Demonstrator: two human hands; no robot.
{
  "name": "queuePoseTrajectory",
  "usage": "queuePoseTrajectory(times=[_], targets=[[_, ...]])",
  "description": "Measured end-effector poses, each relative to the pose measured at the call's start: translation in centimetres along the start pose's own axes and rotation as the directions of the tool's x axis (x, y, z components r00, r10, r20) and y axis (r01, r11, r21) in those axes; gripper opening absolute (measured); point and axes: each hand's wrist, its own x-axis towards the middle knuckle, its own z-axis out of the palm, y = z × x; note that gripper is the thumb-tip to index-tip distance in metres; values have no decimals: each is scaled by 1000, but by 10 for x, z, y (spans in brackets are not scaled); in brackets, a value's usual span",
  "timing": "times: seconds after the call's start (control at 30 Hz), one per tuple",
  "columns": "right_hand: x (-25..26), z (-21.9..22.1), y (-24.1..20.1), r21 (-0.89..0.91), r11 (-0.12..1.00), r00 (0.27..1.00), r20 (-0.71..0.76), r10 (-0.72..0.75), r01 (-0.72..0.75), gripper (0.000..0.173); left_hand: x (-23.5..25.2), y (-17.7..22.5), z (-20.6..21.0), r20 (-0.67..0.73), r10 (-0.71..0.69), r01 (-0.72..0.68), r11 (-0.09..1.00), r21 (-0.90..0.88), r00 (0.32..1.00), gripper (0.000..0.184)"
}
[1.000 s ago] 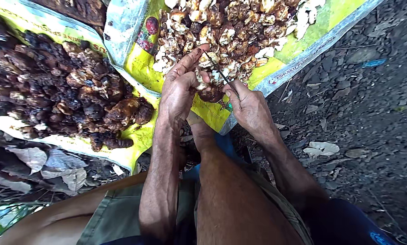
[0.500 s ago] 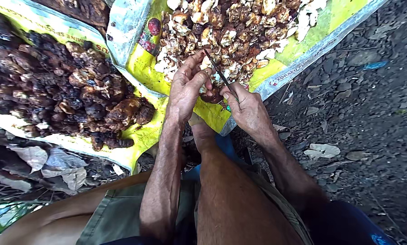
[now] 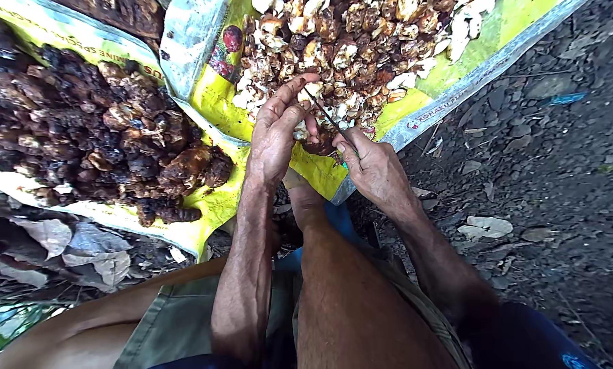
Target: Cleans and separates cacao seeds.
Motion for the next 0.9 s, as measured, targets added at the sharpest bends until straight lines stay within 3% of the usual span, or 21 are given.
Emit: queuePoseTrajectory(times=[0.13, 0.3, 0.43, 0.63, 0.77, 0.9], targets=[[0, 1, 0, -69, 998, 1000, -1, 2, -3, 25, -11, 10, 13, -95, -60, 65, 997, 48, 994, 38], [0, 1, -5, -18, 999, 1000, -4, 29, -29, 26, -4, 0, 9, -44, 19, -19, 1000, 6, 999, 44], [-1, 0, -11, -12, 999, 999, 18, 52, -51, 24, -43, 31, 30, -136, -83, 106, 979, 174, 987, 43], [-3, 1, -17, -53, 993, 993, 57, 104, -101, 26, 0, -8, 5, -73, 100, -86, 981, 174, 992, 41], [-10, -2, -23, -42, 996, 996, 42, 82, -80, 23, -2, -1, 11, -127, -27, 28, 1000, 8, 992, 42], [-14, -2, -25, -51, 997, 997, 49, 64, -61, 24, -36, 28, 26, -177, -249, 221, 962, -163, 952, 40]])
